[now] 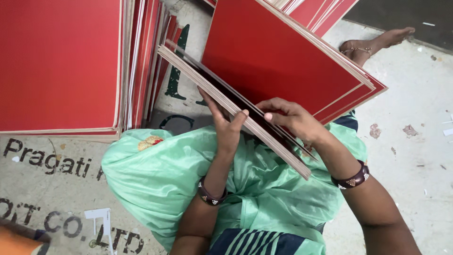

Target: The person sits on the floor and repeatedly picks up red-covered books, opens them to check the binding, and stacks them into a pile. The person handles the books one at a time, aligning them before placing them on the growing stack.

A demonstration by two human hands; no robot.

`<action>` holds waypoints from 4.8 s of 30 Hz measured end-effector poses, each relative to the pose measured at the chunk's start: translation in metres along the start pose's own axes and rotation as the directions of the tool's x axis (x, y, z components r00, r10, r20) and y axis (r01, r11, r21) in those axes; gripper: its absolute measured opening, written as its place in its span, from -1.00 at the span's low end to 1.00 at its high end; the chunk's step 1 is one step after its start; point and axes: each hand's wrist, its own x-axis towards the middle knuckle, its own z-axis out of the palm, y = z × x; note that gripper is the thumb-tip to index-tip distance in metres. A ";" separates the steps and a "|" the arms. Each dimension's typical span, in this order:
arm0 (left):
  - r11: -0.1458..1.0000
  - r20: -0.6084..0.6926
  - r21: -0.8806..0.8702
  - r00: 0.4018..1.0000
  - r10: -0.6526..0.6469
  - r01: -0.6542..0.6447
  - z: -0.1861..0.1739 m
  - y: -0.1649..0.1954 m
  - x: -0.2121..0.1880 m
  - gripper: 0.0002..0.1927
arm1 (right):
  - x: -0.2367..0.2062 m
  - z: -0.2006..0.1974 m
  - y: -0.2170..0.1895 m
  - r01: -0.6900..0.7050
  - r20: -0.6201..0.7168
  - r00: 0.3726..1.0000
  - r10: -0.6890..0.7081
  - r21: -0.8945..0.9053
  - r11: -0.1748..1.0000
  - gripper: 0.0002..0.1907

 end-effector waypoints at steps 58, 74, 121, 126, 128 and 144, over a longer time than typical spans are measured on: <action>0.998 -0.005 -0.059 1.000 0.021 -0.021 0.003 0.001 0.002 0.23 | -0.007 -0.041 -0.005 -0.029 -0.222 0.901 -0.373 -0.888 0.458 -0.76; 0.997 0.062 0.029 0.996 0.063 -0.065 0.001 -0.002 0.003 0.20 | -0.043 -0.040 -0.047 -0.156 -0.342 0.573 -0.745 -0.938 0.310 -0.57; 0.997 0.104 0.017 0.992 0.075 -0.078 -0.006 -0.011 0.003 0.22 | -0.033 0.020 0.004 0.010 -0.149 0.989 -0.016 -0.039 0.999 -0.64; 0.999 0.095 0.032 0.995 0.039 -0.043 -0.006 -0.009 0.002 0.23 | -0.029 0.011 0.013 -0.049 -0.101 0.994 0.050 0.006 0.999 -0.65; 0.999 0.092 0.027 0.995 0.041 -0.044 -0.006 -0.009 0.002 0.23 | -0.026 0.009 0.010 0.045 -0.083 0.996 -0.041 0.050 0.998 -0.66; 0.999 0.090 -0.010 0.995 0.042 -0.042 -0.002 -0.005 0.003 0.22 | -0.026 -0.027 0.006 -0.209 -0.423 0.712 -0.560 -0.889 0.407 -0.88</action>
